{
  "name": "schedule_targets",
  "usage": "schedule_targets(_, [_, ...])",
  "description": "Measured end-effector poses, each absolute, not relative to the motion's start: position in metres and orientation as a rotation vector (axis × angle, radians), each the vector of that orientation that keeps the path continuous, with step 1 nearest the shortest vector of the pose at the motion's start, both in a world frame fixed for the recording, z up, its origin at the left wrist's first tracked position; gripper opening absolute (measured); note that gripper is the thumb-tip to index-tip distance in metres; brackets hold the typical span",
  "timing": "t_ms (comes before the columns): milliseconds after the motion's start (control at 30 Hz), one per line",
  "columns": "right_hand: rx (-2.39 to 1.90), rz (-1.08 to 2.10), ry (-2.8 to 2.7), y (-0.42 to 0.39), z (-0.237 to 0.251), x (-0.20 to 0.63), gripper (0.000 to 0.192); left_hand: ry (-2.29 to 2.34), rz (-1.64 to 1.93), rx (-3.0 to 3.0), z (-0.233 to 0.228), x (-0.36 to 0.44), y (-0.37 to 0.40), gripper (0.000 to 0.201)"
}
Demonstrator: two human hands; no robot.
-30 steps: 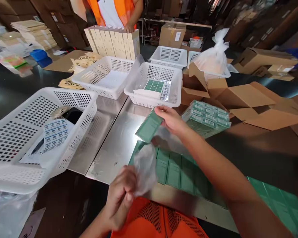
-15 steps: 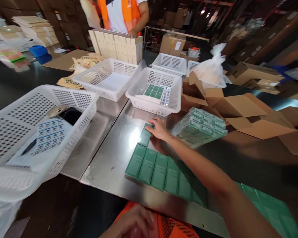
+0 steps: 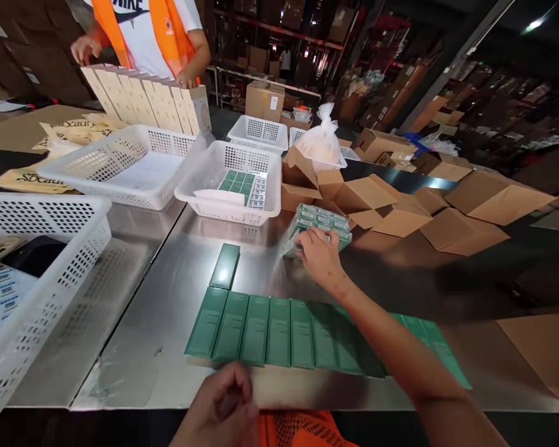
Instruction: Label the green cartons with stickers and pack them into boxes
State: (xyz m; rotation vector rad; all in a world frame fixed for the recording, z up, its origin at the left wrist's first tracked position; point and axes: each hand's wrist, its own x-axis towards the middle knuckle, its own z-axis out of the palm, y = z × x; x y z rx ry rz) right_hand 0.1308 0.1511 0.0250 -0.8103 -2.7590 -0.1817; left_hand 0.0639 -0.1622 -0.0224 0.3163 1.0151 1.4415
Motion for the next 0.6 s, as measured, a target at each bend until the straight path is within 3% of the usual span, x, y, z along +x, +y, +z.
schedule_targets(133, [-0.682, 0.195, -2.583, 0.122, 0.044, 0.151, 0.045, 1.155, 1.507, 0.283, -0.006, 0.057, -0.127, 0.035])
schedule_targets(300, [-0.773, 1.214, -2.013, 0.036, 0.039, 0.183, 0.035, 1.162, 1.843, 0.269, 0.004, 0.040, -0.093, 0.066])
schedule_targets(400, [-0.797, 1.706, -1.944, -0.003, 0.017, 0.201, 0.037, 1.022, 1.923, 0.228, 0.009, 0.044, -0.085, 0.060])
schedule_targets(467, [-0.813, 1.853, -1.844, -0.013, 0.007, 0.210, 0.045, 1.008, 1.793, 0.250, 0.009, 0.055, -0.087, 0.053])
schedule_targets(600, [-0.959, 1.853, -1.736, -0.016, 0.008, 0.223, 0.062, 1.038, 1.497, 0.244, -0.006, 0.084, -0.101, 0.051])
